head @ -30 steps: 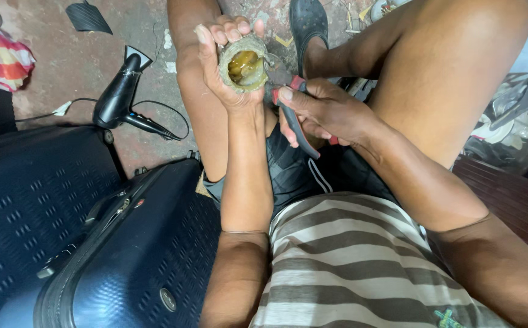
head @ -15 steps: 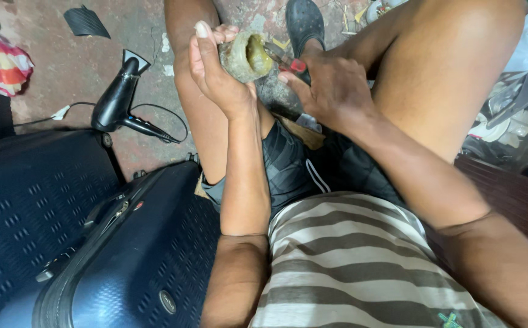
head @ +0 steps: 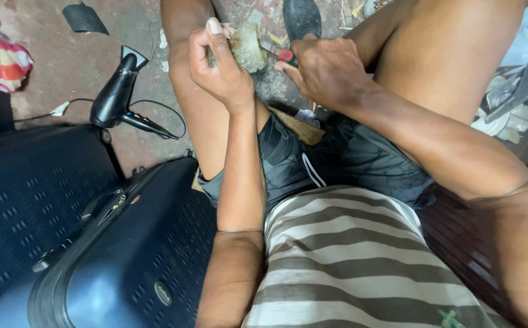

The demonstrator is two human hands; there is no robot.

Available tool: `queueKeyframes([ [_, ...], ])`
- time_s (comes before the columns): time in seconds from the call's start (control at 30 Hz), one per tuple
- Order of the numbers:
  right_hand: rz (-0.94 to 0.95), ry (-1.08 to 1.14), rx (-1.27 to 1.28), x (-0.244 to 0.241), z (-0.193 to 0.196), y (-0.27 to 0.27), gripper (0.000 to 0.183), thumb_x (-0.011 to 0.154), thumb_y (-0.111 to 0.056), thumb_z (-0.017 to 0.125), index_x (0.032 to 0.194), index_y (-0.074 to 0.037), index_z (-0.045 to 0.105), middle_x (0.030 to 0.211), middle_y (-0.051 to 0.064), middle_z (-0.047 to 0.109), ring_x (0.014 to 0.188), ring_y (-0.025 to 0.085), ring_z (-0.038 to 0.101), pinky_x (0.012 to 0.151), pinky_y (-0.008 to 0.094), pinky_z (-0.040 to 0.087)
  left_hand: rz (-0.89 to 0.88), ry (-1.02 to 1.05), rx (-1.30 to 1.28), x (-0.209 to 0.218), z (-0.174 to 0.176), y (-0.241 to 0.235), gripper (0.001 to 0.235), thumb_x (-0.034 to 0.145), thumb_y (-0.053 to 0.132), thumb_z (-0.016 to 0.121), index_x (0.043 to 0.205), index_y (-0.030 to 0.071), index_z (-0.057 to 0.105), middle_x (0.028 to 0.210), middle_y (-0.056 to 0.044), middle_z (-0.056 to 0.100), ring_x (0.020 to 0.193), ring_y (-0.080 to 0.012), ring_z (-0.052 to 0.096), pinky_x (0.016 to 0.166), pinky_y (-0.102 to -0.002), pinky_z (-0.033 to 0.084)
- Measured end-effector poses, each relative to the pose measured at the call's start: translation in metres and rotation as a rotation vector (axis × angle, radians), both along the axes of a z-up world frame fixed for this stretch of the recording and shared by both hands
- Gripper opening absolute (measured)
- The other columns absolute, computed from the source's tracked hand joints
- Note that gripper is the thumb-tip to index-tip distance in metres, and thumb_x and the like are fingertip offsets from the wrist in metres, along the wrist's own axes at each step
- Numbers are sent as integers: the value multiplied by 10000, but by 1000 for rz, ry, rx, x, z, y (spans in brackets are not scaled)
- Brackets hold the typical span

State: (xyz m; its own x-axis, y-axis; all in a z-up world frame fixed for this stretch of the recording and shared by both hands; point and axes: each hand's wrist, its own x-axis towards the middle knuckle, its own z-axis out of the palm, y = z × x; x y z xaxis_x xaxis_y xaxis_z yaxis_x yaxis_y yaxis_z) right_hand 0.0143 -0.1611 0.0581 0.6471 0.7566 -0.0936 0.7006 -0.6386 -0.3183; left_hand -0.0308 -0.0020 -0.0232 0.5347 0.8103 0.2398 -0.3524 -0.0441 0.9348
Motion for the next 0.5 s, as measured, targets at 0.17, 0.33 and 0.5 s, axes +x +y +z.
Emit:
queueKeyframes([
  [0.17, 199, -170, 296, -2, 5, -3, 180, 891, -213, 682, 941, -42, 708, 893, 166, 743, 752, 348, 731, 607, 437, 559, -31, 49, -25, 1, -17, 0, 245, 1086, 103, 546, 871, -13, 562, 831, -76, 657, 819, -137, 620, 812, -292, 524],
  [0.33, 29, 110, -36, -21, 6, 8, 390, 1004, -388, 664, 930, -8, 702, 725, 199, 686, 671, 372, 695, 655, 511, 537, -143, -84, -310, 6, -27, 5, 229, 1097, 165, 573, 940, -2, 567, 869, -103, 655, 827, -178, 622, 823, -337, 538],
  [0.5, -48, 210, -64, -20, 11, 10, 447, 977, -454, 682, 911, -13, 714, 721, 220, 689, 705, 403, 704, 667, 539, 531, -446, -86, -798, 3, -32, 9, 208, 1034, 224, 571, 1072, 19, 575, 898, -115, 659, 779, -265, 684, 691, -379, 552],
])
